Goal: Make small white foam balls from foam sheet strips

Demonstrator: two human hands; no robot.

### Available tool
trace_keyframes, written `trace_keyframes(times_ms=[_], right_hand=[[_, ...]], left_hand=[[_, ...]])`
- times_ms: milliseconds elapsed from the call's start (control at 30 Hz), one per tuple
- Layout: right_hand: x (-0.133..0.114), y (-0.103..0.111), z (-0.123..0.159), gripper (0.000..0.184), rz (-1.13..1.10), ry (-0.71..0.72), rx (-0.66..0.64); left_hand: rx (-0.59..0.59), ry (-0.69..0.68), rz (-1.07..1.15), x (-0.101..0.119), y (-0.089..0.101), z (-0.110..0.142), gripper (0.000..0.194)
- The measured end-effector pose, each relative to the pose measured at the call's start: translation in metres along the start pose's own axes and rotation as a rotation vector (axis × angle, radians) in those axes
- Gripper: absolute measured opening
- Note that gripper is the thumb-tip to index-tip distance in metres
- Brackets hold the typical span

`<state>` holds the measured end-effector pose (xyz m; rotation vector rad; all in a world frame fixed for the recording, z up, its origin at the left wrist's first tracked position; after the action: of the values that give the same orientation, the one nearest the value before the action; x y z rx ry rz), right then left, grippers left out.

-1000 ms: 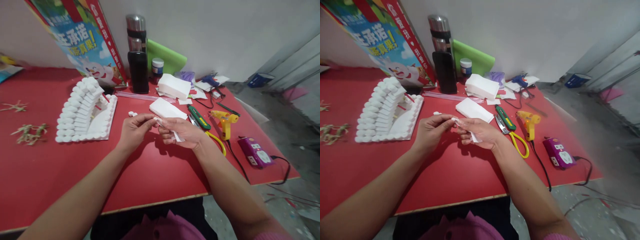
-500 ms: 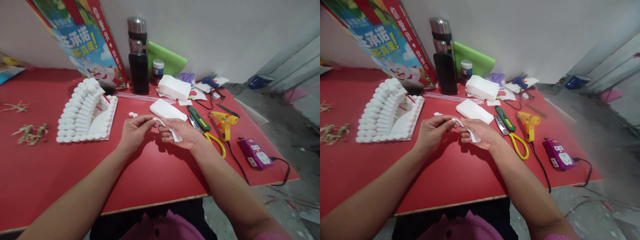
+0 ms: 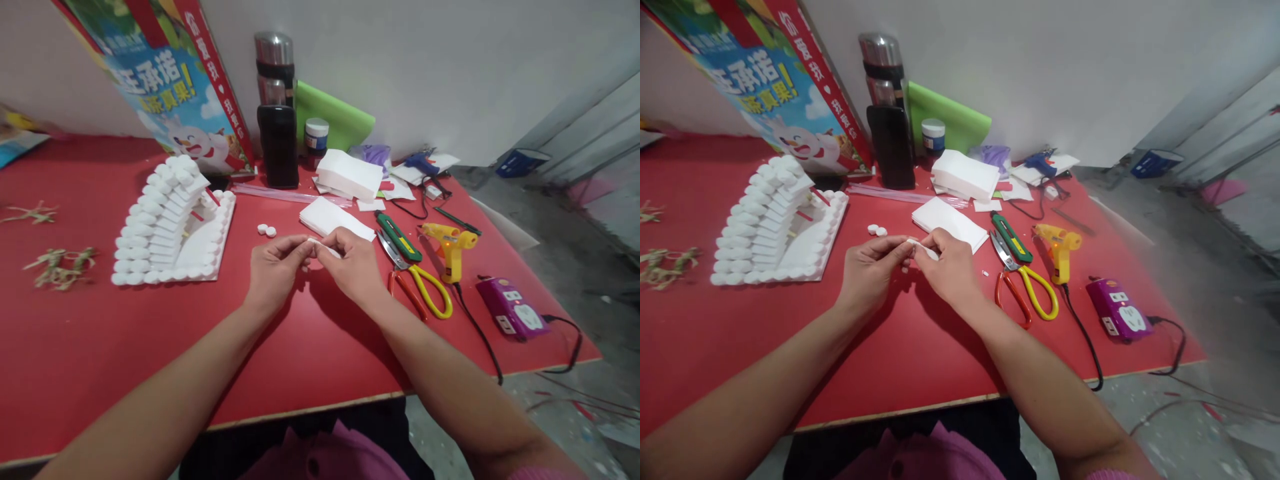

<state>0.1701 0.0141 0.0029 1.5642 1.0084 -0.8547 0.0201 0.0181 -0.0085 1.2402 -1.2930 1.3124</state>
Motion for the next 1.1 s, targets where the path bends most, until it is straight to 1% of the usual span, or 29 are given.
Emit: trace_keyframes(times_ms=[67,200,333,400,533,633,700,767,833,867,933,1000,1067,1100], right_hand=[[-0.003,-0.003,0.004,0.023,0.079,0.063,0.032],[-0.007,-0.007,0.009,0.02,0.14,0.133,-0.015],[-0.006,-0.004,0.008,0.018,0.102,0.087,-0.043],[-0.005,-0.002,0.007,0.017,0.053,0.065,-0.056],[-0.003,0.002,0.004,0.021,-0.02,0.076,-0.045],[-0.003,0.004,0.003,0.021,-0.045,0.074,-0.028],[-0.002,0.005,0.002,0.02,-0.047,0.069,-0.018],[-0.002,0.008,0.001,0.019,-0.048,0.07,-0.043],[-0.002,0.012,-0.002,0.018,-0.041,0.082,-0.122],[-0.003,0.015,-0.003,0.017,-0.033,0.089,-0.171],[-0.004,0.021,-0.005,0.017,-0.019,0.092,-0.256],[-0.005,0.026,-0.006,0.017,-0.026,0.082,-0.306],[-0.006,0.028,-0.007,0.017,-0.051,0.077,-0.328],[-0.006,0.028,-0.007,0.017,-0.06,0.076,-0.33]], left_hand=[[0.046,-0.043,-0.028,0.002,0.0,0.002,0.011],[0.067,-0.151,-0.077,0.003,0.001,0.004,0.007],[0.053,-0.239,-0.183,0.002,0.002,0.004,0.009],[0.037,-0.33,-0.264,0.002,0.002,0.004,0.013],[-0.023,-0.5,-0.4,0.003,0.0,0.007,0.02],[-0.049,-0.562,-0.465,0.003,-0.001,0.009,0.023],[-0.066,-0.569,-0.453,0.003,-0.001,0.008,0.023],[-0.088,-0.54,-0.391,0.005,0.0,0.007,0.021],[-0.121,-0.46,-0.31,0.007,0.002,0.003,0.016],[-0.151,-0.398,-0.276,0.008,0.003,0.001,0.013],[-0.181,-0.212,-0.188,0.009,0.006,-0.005,0.009],[-0.249,-0.059,-0.124,0.009,0.008,-0.009,0.011],[-0.306,0.034,-0.08,0.009,0.01,-0.012,0.02],[-0.332,0.052,-0.068,0.009,0.01,-0.013,0.023]])
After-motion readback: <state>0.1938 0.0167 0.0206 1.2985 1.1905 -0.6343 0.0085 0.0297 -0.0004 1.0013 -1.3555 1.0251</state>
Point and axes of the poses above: each hand's wrist, its own z-axis away from the middle knuckle, its own y-axis out of the back of the hand, x = y × z, the point moved 3 cm from there along -z, towards the middle knuckle
